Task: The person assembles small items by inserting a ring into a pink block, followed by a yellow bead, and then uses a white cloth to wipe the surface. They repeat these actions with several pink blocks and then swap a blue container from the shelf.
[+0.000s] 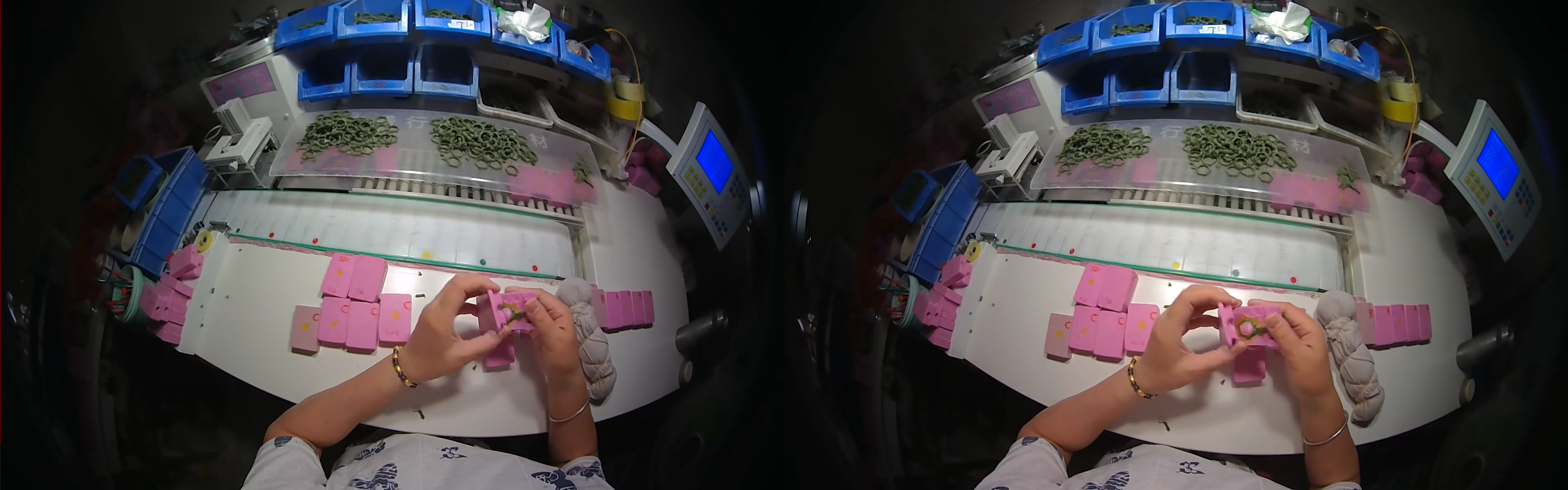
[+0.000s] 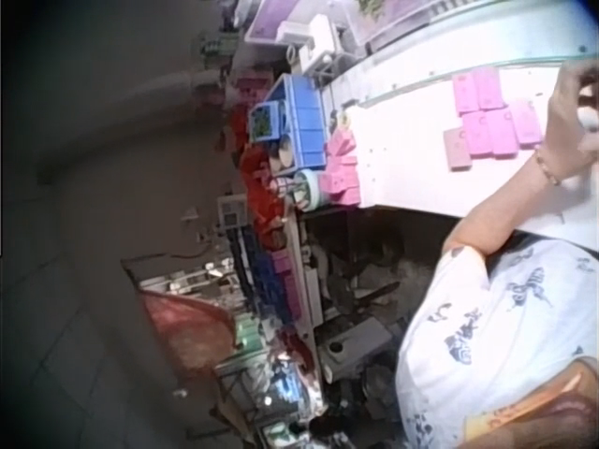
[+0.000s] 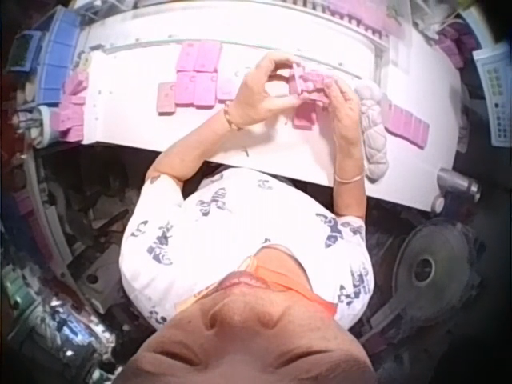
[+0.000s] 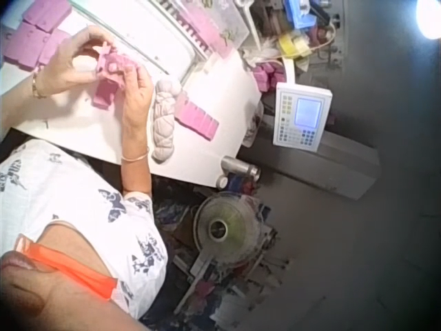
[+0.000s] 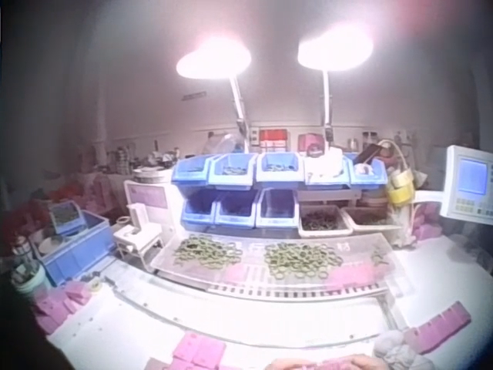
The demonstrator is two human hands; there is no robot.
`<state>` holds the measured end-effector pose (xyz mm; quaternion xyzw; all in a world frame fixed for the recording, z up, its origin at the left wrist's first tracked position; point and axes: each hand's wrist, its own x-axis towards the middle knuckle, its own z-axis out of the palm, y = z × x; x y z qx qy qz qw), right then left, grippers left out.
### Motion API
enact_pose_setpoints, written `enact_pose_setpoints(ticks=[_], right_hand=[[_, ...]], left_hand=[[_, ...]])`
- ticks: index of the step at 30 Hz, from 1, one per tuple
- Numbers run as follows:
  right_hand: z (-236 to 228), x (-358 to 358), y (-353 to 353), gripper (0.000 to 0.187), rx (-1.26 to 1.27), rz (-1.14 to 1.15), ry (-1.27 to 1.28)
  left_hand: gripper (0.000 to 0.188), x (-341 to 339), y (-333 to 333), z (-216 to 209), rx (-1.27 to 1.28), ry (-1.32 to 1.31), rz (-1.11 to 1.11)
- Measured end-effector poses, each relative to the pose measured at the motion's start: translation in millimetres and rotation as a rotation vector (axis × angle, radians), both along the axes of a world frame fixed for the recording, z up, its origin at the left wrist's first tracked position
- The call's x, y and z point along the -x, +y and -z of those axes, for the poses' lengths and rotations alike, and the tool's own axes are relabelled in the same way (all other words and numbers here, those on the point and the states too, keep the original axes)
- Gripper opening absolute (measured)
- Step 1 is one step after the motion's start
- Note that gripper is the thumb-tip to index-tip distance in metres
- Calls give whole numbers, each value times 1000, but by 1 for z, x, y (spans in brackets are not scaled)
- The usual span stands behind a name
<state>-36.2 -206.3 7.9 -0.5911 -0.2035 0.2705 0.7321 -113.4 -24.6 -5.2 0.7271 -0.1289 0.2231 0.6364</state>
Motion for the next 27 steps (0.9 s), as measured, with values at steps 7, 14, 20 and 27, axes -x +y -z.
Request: enact_pose_setpoints(ticks=[7, 14, 20, 27], right_hand=[[5, 10, 7, 29, -7, 39, 99], [13, 29, 25, 29, -112, -74, 157], [16, 37, 25, 30, -149, -71, 14], [12, 15, 14, 25, -173, 65, 297]], left_hand=[[46, -7, 3, -3, 747, 220, 173], [49, -13, 12, 1, 1122, 379, 198], [56, -15, 11, 3, 1155, 281, 289], [43, -3, 0, -5, 372, 134, 107]])
